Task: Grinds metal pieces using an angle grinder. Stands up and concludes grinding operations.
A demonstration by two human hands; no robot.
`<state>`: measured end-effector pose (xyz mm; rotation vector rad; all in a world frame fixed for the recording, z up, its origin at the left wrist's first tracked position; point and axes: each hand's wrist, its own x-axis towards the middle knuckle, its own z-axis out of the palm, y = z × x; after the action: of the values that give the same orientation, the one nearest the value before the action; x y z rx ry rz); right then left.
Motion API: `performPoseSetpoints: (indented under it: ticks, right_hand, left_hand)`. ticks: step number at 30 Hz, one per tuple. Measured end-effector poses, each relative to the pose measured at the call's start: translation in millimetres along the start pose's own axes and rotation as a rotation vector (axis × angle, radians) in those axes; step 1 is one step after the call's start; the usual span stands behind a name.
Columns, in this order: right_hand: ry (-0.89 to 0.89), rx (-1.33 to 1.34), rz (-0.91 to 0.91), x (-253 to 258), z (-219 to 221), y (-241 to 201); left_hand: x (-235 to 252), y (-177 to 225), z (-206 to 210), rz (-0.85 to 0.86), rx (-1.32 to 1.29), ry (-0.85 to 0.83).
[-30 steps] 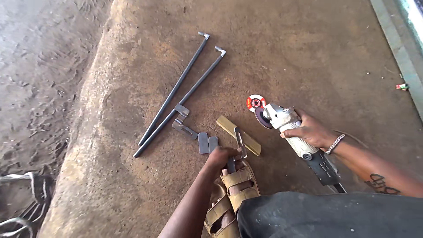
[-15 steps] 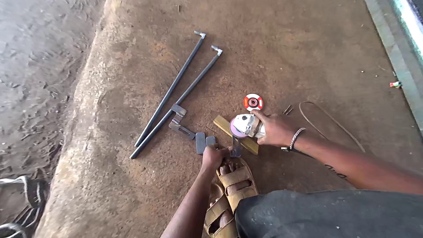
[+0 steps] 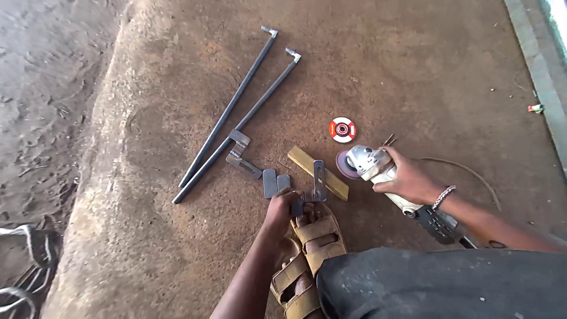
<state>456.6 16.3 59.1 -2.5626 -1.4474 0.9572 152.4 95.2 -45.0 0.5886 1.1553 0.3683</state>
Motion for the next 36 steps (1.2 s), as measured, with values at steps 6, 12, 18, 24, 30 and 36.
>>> performPoseSetpoints:
  ticks: [6, 12, 18, 24, 30, 36]
  right_hand:
    - [0.000, -0.071, 0.036, 6.2, -12.2, -7.4]
    - [0.043, -0.047, 0.017, -0.2, -3.2, -5.5]
    - [0.098, -0.002, 0.115, -4.9, -19.2, 1.9]
    - [0.181, -0.003, 0.230, -7.3, -36.1, 28.0]
    - [0.242, -0.010, 0.299, -19.6, -40.3, 52.2]
    - [0.227, -0.038, 0.387, -32.3, -42.6, 65.4]
  left_hand:
    - [-16.7, -9.5, -6.9, 0.030, -0.259, -0.031]
    - [-16.6, -2.3, 0.0, 0.108, -0.052, 0.000]
    - [15.1, 59.3, -3.4, 0.380, 0.219, -0.025]
    - [44.6, 145.8, 30.8, 0.452, 0.967, -0.387]
    - [72.6, 144.2, 111.3, 0.654, 1.620, -0.737]
    - [102.0, 153.7, 126.6, 0.641, 1.764, -0.888]
